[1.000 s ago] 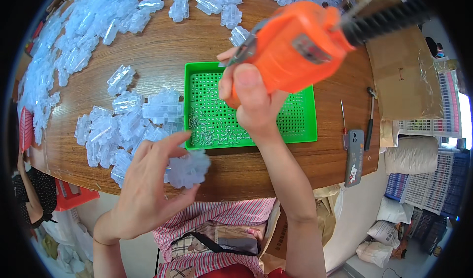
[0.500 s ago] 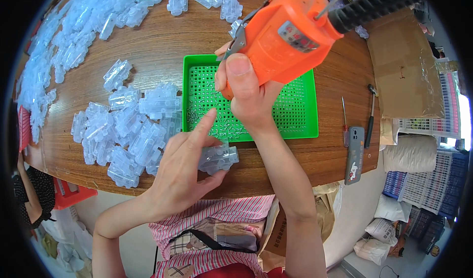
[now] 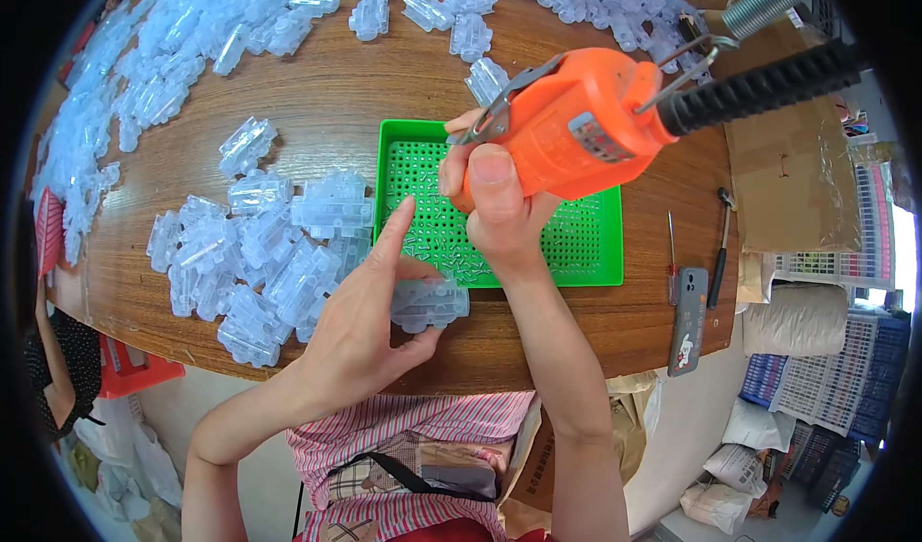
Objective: The person picks up a plastic component and a screw from a tray, then joins them using a power screwdriver. They repeat this process, handling each component one at a time and occasionally moving others aside on the table.
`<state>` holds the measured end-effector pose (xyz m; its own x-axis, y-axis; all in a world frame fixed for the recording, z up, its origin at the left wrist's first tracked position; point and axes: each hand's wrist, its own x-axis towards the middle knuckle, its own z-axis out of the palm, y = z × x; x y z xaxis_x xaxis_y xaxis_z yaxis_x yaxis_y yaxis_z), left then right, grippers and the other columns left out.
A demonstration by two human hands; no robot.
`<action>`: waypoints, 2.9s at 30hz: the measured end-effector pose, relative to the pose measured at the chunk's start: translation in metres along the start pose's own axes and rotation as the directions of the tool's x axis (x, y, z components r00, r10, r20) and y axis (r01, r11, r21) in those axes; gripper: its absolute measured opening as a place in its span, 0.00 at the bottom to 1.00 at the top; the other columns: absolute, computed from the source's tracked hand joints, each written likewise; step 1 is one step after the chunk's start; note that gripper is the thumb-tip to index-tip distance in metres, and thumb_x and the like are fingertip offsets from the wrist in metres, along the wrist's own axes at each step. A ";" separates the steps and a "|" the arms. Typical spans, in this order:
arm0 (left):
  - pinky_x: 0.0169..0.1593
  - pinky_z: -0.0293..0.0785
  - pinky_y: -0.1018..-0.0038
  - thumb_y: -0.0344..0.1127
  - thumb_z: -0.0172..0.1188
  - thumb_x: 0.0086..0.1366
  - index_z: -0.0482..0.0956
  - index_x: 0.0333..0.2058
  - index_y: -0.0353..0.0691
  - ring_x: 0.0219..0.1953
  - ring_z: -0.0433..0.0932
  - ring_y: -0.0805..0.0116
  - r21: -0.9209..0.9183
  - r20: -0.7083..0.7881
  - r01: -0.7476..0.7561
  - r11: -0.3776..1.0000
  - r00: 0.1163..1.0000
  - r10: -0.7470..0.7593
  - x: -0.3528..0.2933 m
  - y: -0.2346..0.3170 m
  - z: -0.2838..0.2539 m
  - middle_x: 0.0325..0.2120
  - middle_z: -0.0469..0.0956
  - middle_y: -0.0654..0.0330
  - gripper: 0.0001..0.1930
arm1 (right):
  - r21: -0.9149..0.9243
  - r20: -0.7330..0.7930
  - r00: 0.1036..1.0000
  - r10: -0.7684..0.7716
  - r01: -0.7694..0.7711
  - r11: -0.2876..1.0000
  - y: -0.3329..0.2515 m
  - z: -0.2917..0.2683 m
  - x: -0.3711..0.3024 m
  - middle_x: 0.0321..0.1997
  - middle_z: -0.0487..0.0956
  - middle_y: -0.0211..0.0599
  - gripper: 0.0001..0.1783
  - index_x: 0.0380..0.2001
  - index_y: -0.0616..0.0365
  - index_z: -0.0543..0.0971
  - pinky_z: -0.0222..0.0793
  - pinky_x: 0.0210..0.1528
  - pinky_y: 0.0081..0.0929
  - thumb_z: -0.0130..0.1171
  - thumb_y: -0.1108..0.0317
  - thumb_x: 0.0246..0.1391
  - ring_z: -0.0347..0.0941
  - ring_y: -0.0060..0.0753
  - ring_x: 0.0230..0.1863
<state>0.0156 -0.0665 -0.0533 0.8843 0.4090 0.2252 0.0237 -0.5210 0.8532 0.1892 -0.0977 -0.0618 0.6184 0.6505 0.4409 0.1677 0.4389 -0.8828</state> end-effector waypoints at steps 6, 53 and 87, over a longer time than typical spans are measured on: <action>0.48 0.72 0.66 0.22 0.67 0.45 0.43 0.66 0.35 0.43 0.76 0.53 -0.054 0.030 0.015 0.998 0.999 -0.014 -0.002 -0.005 -0.001 0.39 0.76 0.52 0.52 | 0.014 0.015 1.000 -0.020 0.020 1.000 -0.004 0.001 0.003 0.17 0.67 0.32 0.38 0.39 0.64 0.71 0.61 0.21 0.25 0.47 0.33 0.53 0.61 0.26 0.17; 0.42 0.78 0.68 0.26 0.71 0.44 0.55 0.59 0.40 0.40 0.80 0.58 -0.083 0.006 0.083 0.993 0.997 -0.083 -0.003 -0.003 0.003 0.40 0.78 0.54 0.44 | 0.008 -0.032 0.999 -0.016 0.016 1.000 0.006 0.001 0.011 0.15 0.66 0.32 0.34 0.36 0.62 0.71 0.60 0.20 0.26 0.44 0.36 0.56 0.60 0.26 0.16; 0.43 0.75 0.62 0.36 0.69 0.48 0.61 0.55 0.39 0.42 0.77 0.51 -0.069 0.007 0.004 0.998 1.000 -0.004 -0.009 -0.013 0.004 0.40 0.77 0.50 0.37 | 0.049 0.435 0.880 -0.189 0.186 0.981 -0.077 0.016 -0.044 0.18 0.73 0.33 0.44 0.41 0.63 0.71 0.68 0.22 0.28 0.56 0.27 0.43 0.69 0.30 0.18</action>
<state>0.0087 -0.0666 -0.0679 0.8874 0.4059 0.2186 -0.0047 -0.4662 0.8847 0.1372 -0.1502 -0.0111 0.1785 0.7598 0.6252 0.2417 0.5821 -0.7763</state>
